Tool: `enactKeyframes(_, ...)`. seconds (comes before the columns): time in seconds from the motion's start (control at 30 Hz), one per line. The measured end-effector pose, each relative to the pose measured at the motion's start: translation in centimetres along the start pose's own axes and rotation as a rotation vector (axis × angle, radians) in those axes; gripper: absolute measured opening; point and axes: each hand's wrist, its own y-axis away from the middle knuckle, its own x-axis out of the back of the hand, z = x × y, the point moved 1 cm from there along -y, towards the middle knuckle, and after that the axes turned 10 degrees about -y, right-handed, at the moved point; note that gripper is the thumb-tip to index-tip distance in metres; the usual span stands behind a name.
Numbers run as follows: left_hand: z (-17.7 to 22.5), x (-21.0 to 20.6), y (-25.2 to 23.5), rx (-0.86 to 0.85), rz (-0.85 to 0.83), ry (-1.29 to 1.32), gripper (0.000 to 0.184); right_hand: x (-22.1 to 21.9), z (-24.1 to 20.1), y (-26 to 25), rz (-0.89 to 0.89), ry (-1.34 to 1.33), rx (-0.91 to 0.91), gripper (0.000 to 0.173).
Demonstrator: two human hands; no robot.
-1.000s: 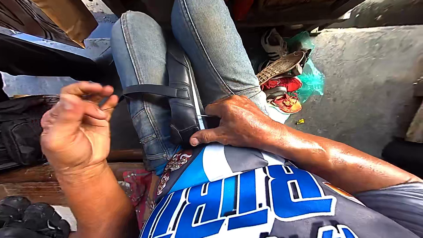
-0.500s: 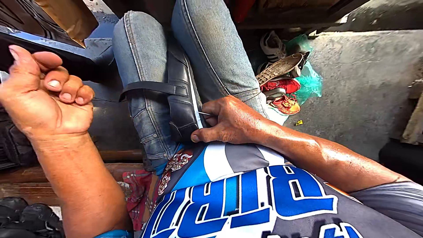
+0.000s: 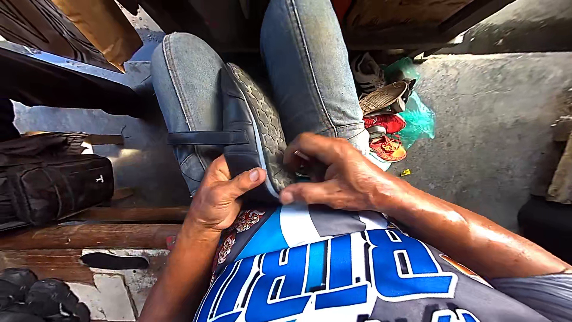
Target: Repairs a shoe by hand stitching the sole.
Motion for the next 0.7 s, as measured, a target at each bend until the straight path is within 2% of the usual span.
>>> enactKeyframes(0.1, -0.6, 1.2, 0.3, -0.016, -0.069, 0.154, 0.034, 1.5, 0.1, 1.4, 0.078, 0.089, 0.016, 0.037)
enactKeyframes(0.23, -1.1, 1.3, 0.0, -0.024, -0.105, 0.166, 0.031, 2.4, 0.0, 2.7, 0.076, 0.231, 0.091, 0.043)
enactKeyframes(0.33, -1.2, 1.3, 0.0, -0.023, -0.107, 0.161, 0.031, 2.4, -1.2, 2.6, 0.013, 0.185, 0.141, 0.046)
enactKeyframes(0.5, -1.3, 1.1, -0.1, -0.045, -0.102, 0.165, 0.031, 1.7, -1.5, 1.7, -0.074, 0.187, 0.216, 0.03)
enactKeyframes(0.7, -1.4, 1.0, -0.1, -0.057, -0.081, 0.142, 0.031, 1.1, -0.9, 0.8, -0.114, 0.23, 0.205, 0.029)
